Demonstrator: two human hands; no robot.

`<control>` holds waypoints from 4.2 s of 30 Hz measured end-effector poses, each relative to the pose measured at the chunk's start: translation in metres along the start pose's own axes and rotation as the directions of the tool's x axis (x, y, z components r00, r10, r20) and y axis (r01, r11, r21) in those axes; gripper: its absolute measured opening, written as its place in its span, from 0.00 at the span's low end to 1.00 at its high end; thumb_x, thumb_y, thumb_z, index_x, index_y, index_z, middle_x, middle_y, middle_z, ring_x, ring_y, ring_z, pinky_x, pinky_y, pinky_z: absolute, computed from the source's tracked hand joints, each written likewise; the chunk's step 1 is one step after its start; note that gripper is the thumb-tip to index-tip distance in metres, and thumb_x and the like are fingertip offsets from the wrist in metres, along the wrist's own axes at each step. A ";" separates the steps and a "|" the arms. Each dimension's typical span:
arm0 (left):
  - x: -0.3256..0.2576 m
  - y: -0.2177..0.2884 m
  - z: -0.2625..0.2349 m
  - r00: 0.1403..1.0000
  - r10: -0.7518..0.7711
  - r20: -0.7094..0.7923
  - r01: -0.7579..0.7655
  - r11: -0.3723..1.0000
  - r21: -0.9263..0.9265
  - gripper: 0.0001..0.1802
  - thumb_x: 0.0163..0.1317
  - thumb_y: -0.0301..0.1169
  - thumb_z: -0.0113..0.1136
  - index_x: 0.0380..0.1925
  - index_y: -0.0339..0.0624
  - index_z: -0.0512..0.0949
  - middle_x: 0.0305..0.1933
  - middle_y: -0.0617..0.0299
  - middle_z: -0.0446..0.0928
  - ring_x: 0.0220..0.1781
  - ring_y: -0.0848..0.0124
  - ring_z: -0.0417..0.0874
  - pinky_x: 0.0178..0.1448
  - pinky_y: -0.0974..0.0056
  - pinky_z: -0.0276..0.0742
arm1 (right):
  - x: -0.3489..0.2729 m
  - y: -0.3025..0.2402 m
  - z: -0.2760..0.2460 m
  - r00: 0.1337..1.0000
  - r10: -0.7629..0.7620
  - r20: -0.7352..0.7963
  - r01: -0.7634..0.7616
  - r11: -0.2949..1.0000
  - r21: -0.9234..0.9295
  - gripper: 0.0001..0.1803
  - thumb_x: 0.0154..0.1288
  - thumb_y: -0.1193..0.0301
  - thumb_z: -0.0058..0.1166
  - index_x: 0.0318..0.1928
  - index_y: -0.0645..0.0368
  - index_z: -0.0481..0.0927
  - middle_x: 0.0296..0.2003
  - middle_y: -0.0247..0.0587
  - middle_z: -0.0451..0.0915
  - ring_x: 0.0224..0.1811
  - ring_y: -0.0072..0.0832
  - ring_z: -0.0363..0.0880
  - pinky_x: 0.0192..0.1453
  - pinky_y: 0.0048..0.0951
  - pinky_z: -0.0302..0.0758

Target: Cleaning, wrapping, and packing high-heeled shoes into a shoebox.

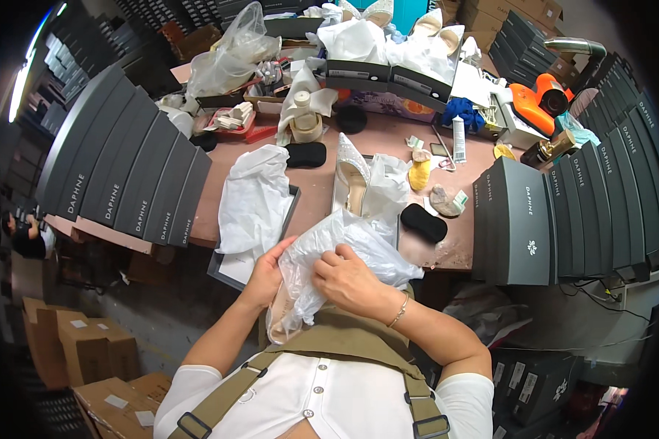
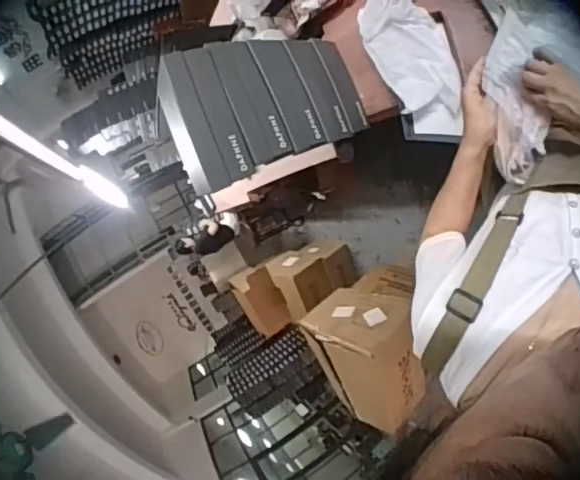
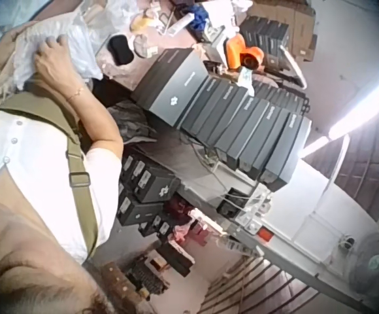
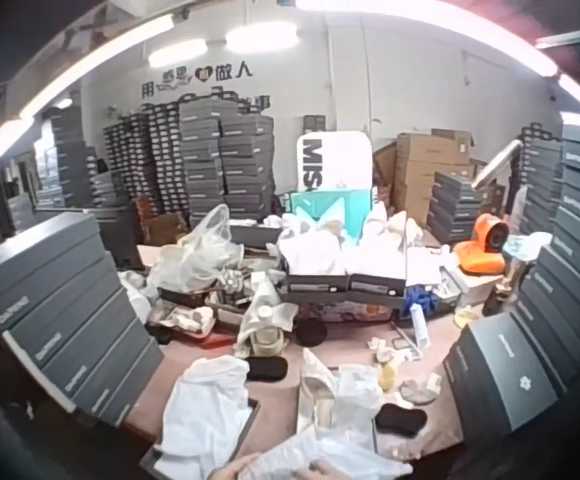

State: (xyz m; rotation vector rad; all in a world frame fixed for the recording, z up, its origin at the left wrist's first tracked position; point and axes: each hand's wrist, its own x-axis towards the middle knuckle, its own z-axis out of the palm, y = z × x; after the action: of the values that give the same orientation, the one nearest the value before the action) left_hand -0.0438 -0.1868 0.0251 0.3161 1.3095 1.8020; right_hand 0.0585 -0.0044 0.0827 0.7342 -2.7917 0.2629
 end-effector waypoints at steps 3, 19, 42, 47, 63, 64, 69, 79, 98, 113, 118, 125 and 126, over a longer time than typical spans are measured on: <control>-0.009 -0.016 -0.001 0.989 -0.126 0.073 0.141 0.951 -0.276 0.25 0.67 0.24 0.46 0.64 0.37 0.60 0.59 0.57 0.71 0.58 0.68 0.75 0.63 0.63 0.71 | -0.003 -0.006 0.003 0.999 -0.016 0.047 0.014 0.999 0.045 0.05 0.50 0.68 0.51 0.24 0.54 0.77 0.30 0.34 0.69 0.38 0.28 0.68 0.47 0.31 0.64; 0.001 -0.005 0.006 0.964 -0.041 0.263 0.098 0.973 -0.207 0.38 0.60 0.32 0.60 0.68 0.40 0.55 0.61 0.57 0.68 0.59 0.70 0.72 0.62 0.65 0.69 | -0.006 -0.003 0.001 0.998 0.051 0.028 -0.054 0.993 0.106 0.09 0.49 0.69 0.53 0.34 0.54 0.77 0.31 0.32 0.70 0.37 0.28 0.69 0.45 0.31 0.64; 0.014 0.004 -0.009 0.997 -0.076 0.011 0.077 0.983 -0.166 0.22 0.59 0.22 0.59 0.54 0.41 0.69 0.47 0.63 0.77 0.50 0.74 0.78 0.53 0.66 0.76 | -0.002 0.026 -0.047 0.787 0.526 -0.323 -0.450 0.847 0.284 0.25 0.52 0.72 0.64 0.53 0.60 0.74 0.47 0.49 0.77 0.47 0.48 0.76 0.51 0.39 0.74; 0.015 -0.007 -0.028 0.999 0.042 -0.010 -0.043 0.982 -0.186 0.28 0.59 0.21 0.59 0.60 0.40 0.65 0.51 0.60 0.76 0.52 0.71 0.78 0.55 0.65 0.76 | -0.012 0.090 -0.017 0.797 0.557 0.235 -0.559 0.532 0.635 0.16 0.60 0.65 0.59 0.42 0.65 0.78 0.31 0.54 0.80 0.35 0.49 0.79 0.42 0.42 0.74; 0.002 -0.059 0.008 0.952 -0.122 -0.280 -0.007 0.909 -0.418 0.31 0.65 0.28 0.54 0.67 0.50 0.57 0.61 0.57 0.68 0.60 0.68 0.71 0.61 0.63 0.69 | 0.041 -0.018 0.056 0.927 0.373 0.032 -0.374 0.919 0.125 0.07 0.54 0.67 0.57 0.30 0.55 0.75 0.24 0.37 0.77 0.26 0.37 0.78 0.34 0.36 0.69; -0.006 -0.053 0.005 0.982 -0.082 -0.169 -0.006 0.887 -0.463 0.31 0.65 0.32 0.53 0.67 0.44 0.56 0.62 0.56 0.67 0.61 0.66 0.71 0.64 0.60 0.66 | 0.035 -0.024 0.055 0.928 0.372 0.016 -0.371 0.917 0.149 0.07 0.54 0.67 0.56 0.30 0.55 0.75 0.24 0.37 0.77 0.27 0.36 0.78 0.36 0.37 0.69; 0.011 -0.031 -0.019 0.996 -0.086 0.034 0.092 0.893 -0.440 0.38 0.61 0.30 0.56 0.68 0.33 0.50 0.67 0.53 0.60 0.67 0.64 0.64 0.69 0.63 0.60 | 0.024 -0.048 0.025 0.954 0.291 0.077 -0.299 0.942 0.152 0.19 0.54 0.65 0.60 0.45 0.59 0.76 0.42 0.44 0.78 0.50 0.37 0.75 0.57 0.44 0.66; 0.008 -0.008 -0.011 0.998 0.047 -0.038 -0.049 0.997 -0.059 0.45 0.56 0.19 0.54 0.71 0.34 0.42 0.71 0.52 0.52 0.70 0.66 0.58 0.71 0.64 0.55 | 0.010 -0.038 0.013 0.831 0.542 0.123 -0.410 0.448 0.794 0.13 0.64 0.72 0.53 0.48 0.62 0.79 0.43 0.51 0.78 0.48 0.45 0.76 0.51 0.40 0.72; -0.001 0.001 -0.007 0.996 -0.027 -0.086 0.008 0.976 -0.217 0.39 0.61 0.21 0.46 0.72 0.39 0.45 0.68 0.58 0.59 0.66 0.72 0.64 0.68 0.66 0.60 | 0.023 -0.018 0.047 0.893 0.359 -0.272 -0.311 0.928 0.206 0.13 0.48 0.72 0.61 0.38 0.54 0.78 0.31 0.34 0.74 0.36 0.34 0.72 0.42 0.33 0.66; -0.002 0.000 -0.003 0.985 0.170 0.011 -0.160 0.904 0.396 0.44 0.58 0.23 0.53 0.71 0.36 0.42 0.71 0.50 0.52 0.71 0.63 0.56 0.72 0.61 0.53 | 0.024 -0.007 0.074 0.742 0.645 -0.181 -0.395 0.640 0.660 0.33 0.53 0.82 0.53 0.62 0.61 0.64 0.50 0.54 0.71 0.49 0.51 0.74 0.53 0.44 0.72; -0.008 -0.015 0.005 0.896 0.429 -0.111 -0.194 0.604 0.773 0.35 0.56 0.23 0.55 0.64 0.30 0.58 0.63 0.40 0.63 0.65 0.52 0.66 0.67 0.57 0.63 | 0.023 -0.010 0.056 0.746 0.611 -0.264 -0.343 0.693 0.635 0.33 0.52 0.84 0.53 0.62 0.62 0.64 0.49 0.56 0.70 0.49 0.52 0.73 0.52 0.40 0.73; 0.017 -0.038 0.020 0.895 0.372 -0.244 -0.277 0.895 0.348 0.30 0.55 0.20 0.49 0.62 0.31 0.64 0.53 0.49 0.75 0.53 0.65 0.77 0.57 0.63 0.72 | 0.009 -0.012 0.045 0.741 0.609 -0.284 -0.365 0.719 0.591 0.34 0.52 0.86 0.52 0.63 0.64 0.63 0.52 0.57 0.68 0.54 0.52 0.70 0.58 0.39 0.69; 0.016 -0.035 0.022 0.910 0.352 -0.218 -0.268 0.903 0.337 0.31 0.54 0.20 0.49 0.62 0.32 0.63 0.53 0.50 0.76 0.52 0.66 0.78 0.57 0.64 0.73 | 0.006 -0.012 0.044 0.732 0.619 -0.285 -0.371 0.713 0.595 0.35 0.52 0.86 0.52 0.64 0.64 0.63 0.53 0.58 0.68 0.54 0.52 0.69 0.59 0.39 0.69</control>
State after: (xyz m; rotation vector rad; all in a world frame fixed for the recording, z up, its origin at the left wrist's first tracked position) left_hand -0.0219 -0.1571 -0.0008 0.4790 1.8244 1.9618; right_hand 0.0508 -0.0274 0.0440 -0.0823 -2.3766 1.1497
